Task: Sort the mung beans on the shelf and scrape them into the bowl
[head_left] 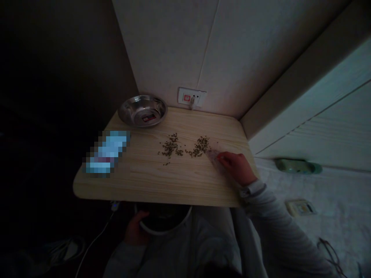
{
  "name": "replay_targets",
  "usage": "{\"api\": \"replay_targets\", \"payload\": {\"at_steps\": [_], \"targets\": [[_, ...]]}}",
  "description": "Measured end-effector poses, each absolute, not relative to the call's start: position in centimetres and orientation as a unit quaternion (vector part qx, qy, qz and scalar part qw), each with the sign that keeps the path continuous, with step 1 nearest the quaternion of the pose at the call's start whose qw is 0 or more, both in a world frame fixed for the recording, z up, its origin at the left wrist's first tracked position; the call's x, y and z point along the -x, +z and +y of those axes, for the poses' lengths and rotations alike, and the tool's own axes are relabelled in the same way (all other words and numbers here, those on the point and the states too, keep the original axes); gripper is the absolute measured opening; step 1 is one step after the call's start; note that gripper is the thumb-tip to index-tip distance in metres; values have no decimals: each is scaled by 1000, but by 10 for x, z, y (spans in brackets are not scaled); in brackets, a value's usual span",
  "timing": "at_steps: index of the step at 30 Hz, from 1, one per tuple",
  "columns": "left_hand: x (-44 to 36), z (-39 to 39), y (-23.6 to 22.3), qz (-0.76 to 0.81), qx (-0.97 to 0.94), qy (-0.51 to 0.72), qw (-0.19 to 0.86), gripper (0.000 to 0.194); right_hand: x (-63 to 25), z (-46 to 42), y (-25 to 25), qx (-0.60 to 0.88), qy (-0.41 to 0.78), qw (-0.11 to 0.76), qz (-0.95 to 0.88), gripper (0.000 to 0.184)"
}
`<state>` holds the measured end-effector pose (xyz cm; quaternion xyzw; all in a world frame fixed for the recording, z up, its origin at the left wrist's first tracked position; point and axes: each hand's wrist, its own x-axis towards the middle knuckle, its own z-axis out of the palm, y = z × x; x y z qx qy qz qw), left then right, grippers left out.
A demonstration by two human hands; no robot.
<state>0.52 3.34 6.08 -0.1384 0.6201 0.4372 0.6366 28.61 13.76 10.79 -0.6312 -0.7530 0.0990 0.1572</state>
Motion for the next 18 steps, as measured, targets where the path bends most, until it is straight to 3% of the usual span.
{"api": "replay_targets", "payload": {"at_steps": [9,18], "targets": [[3,31,42,587,188,424,663,19,-261,142,120,610,150,285,-724,24],[3,30,48,605,178,441,638,19,-192,155,110,549,234,330,-732,29]]}}
